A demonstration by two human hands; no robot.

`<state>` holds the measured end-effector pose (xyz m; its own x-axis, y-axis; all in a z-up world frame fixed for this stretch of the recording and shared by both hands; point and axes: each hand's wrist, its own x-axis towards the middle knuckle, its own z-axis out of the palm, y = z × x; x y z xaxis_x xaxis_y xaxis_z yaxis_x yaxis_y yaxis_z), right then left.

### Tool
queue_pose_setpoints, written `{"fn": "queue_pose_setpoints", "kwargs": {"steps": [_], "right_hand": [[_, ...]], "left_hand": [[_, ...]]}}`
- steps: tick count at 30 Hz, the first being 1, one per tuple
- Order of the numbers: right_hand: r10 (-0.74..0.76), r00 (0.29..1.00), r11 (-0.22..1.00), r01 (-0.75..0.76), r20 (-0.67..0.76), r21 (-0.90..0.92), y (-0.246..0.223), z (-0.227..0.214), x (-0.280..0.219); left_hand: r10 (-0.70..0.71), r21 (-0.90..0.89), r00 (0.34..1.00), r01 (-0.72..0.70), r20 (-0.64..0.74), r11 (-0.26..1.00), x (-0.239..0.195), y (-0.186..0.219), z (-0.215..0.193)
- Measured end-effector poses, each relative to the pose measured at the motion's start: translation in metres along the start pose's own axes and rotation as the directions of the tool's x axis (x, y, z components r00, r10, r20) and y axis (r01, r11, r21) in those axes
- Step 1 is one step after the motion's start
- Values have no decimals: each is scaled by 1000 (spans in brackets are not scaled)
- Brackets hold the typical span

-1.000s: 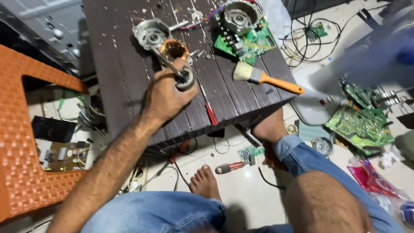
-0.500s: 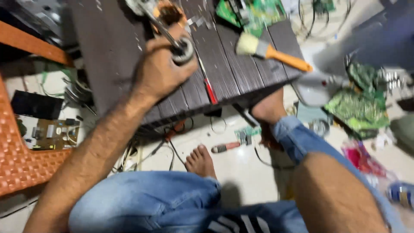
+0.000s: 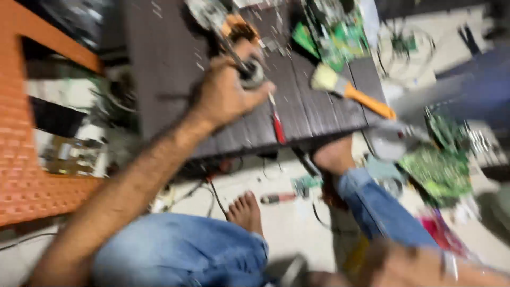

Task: The person disassembles an electric motor, removes the rotor, and uses a screwdriver to scrape debris from the stator. They then reinsert the rotor into the stator and spin it to test the fit.

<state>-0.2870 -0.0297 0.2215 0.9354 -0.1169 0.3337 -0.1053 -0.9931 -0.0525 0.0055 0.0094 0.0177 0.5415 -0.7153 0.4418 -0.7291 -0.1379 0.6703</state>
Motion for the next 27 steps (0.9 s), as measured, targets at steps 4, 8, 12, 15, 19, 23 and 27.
{"fn": "queue_pose_setpoints", "kwargs": {"steps": [4, 8, 12, 15, 19, 23, 27], "right_hand": [[102, 991, 964, -77, -87, 254, 36, 71, 27], [360, 932, 701, -243, -38, 671, 85, 141, 35], [394, 914, 566, -157, -99, 810, 105, 199, 49], [482, 875, 387, -160, -52, 908, 101, 208, 58], [468, 870, 461, -92, -154, 882, 87, 202, 72], [321, 925, 661, -66, -203, 748, 82, 207, 81], [270, 946, 659, -46, -179, 751, 68, 211, 90]], "left_hand": [[10, -280, 998, 6, 56, 960, 5, 1, 3], [-47, -597, 992, 107, 116, 795, 4, 18, -5], [-164, -780, 977, 209, 138, 589, 9, 10, 6], [-227, -848, 967, 215, 116, 485, 11, 6, 10], [-234, -853, 966, 212, 109, 478, 10, 3, 9], [-235, -853, 966, 212, 109, 476, 10, 1, 12], [-240, -832, 964, 223, 111, 508, 8, 4, 10]]}}
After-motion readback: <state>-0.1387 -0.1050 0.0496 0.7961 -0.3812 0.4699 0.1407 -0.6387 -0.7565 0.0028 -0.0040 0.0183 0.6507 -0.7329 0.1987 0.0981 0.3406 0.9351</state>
